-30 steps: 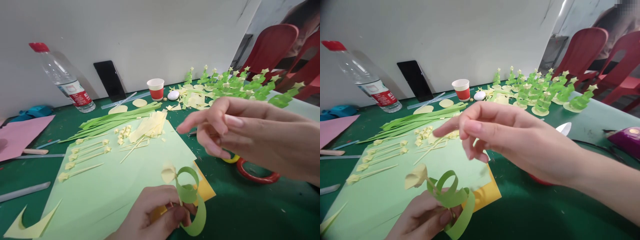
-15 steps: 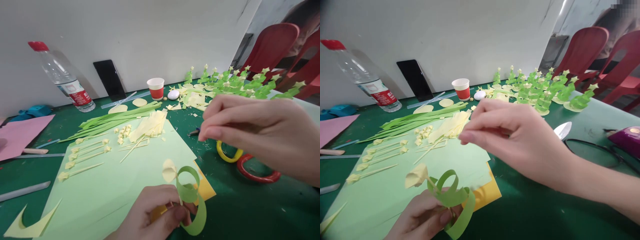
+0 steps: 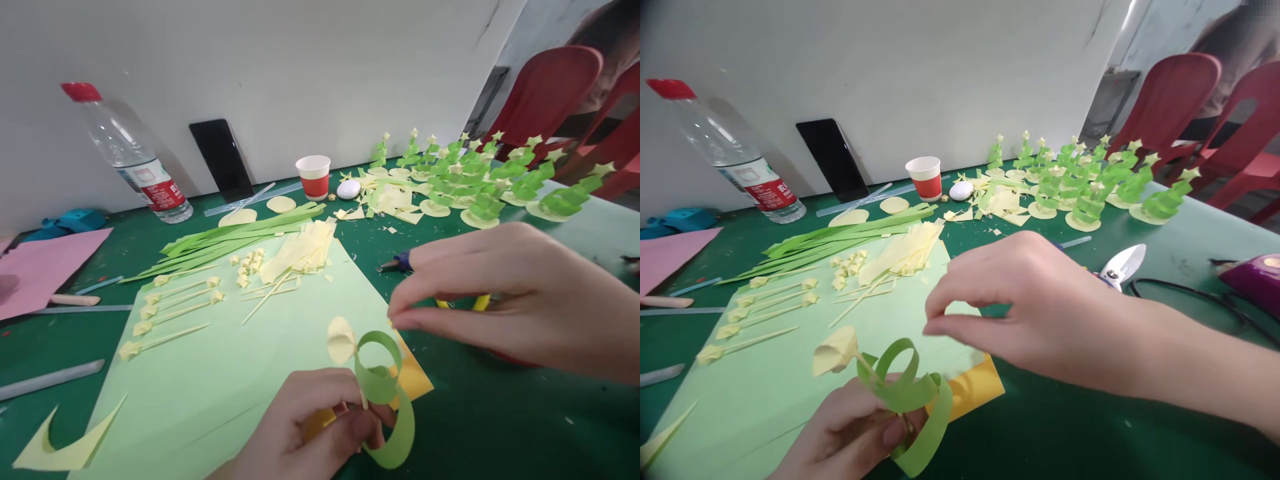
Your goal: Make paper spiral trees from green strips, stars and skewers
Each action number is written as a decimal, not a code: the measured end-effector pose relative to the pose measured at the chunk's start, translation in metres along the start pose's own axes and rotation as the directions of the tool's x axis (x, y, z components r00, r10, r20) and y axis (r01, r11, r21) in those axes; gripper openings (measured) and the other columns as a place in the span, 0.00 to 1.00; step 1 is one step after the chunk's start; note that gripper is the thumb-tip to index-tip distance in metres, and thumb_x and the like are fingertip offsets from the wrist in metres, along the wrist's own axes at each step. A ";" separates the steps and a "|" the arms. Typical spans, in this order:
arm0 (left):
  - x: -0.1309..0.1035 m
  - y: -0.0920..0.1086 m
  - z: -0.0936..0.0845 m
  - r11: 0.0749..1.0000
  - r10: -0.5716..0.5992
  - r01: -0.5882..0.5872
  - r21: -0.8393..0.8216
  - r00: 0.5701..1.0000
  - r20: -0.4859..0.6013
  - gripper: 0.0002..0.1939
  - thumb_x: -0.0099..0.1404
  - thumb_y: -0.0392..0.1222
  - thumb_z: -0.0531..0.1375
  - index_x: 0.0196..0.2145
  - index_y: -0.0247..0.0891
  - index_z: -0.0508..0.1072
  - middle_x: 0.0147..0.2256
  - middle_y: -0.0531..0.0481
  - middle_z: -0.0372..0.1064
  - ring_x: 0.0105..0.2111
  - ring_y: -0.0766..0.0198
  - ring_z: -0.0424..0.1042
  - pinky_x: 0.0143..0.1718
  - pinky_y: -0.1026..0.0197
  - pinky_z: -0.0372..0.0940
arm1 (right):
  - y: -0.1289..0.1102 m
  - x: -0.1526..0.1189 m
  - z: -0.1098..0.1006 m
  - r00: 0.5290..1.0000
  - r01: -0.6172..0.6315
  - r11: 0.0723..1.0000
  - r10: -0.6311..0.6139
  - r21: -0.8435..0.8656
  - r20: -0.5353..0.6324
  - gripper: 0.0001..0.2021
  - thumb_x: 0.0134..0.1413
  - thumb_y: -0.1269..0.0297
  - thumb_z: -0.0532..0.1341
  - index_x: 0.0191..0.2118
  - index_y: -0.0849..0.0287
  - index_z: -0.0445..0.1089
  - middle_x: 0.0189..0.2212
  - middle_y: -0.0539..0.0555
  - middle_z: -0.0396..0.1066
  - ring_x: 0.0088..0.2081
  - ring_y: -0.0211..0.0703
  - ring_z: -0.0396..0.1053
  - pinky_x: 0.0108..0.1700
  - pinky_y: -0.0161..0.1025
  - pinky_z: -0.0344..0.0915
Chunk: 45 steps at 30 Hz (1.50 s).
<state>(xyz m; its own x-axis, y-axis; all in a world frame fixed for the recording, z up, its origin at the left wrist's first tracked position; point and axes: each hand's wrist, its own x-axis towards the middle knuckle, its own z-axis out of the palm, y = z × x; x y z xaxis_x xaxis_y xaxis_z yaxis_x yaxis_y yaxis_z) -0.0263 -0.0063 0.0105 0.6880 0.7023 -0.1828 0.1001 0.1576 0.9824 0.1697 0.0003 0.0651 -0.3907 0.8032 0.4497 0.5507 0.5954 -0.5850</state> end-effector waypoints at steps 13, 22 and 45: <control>-0.003 -0.001 0.004 0.999 0.023 -0.021 0.034 0.998 -0.065 0.11 0.58 0.36 0.56 0.23 0.39 0.77 0.25 0.55 0.72 0.27 0.71 0.69 0.30 0.76 0.62 | 0.013 0.011 -0.012 0.900 -0.412 0.767 0.427 0.493 0.089 0.07 0.52 0.67 0.59 0.30 0.54 0.75 0.26 0.47 0.74 0.28 0.35 0.73 0.26 0.26 0.70; -0.003 0.001 0.005 0.996 -0.068 0.074 0.043 0.992 -0.110 0.08 0.56 0.40 0.58 0.25 0.39 0.77 0.25 0.53 0.71 0.26 0.70 0.69 0.28 0.76 0.62 | 0.012 0.006 -0.012 0.883 -0.412 0.793 0.469 0.449 -0.018 0.09 0.36 0.71 0.67 0.28 0.55 0.72 0.17 0.45 0.72 0.25 0.37 0.72 0.26 0.26 0.70; -0.003 -0.002 0.004 0.993 0.006 0.002 0.117 0.997 -0.070 0.12 0.59 0.41 0.55 0.25 0.40 0.78 0.26 0.51 0.73 0.27 0.67 0.70 0.31 0.73 0.64 | 0.021 0.008 -0.016 0.834 -0.504 0.775 0.551 0.382 -0.016 0.06 0.40 0.65 0.67 0.29 0.54 0.71 0.21 0.47 0.73 0.27 0.40 0.72 0.27 0.33 0.72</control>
<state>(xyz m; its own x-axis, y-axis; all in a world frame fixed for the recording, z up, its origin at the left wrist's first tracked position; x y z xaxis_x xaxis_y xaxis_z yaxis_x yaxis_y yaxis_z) -0.0260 -0.0114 0.0089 0.6363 0.7504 -0.1789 0.1848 0.0769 0.9798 0.1897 0.0193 0.0670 -0.0104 0.9979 0.0637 0.3419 0.0634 -0.9376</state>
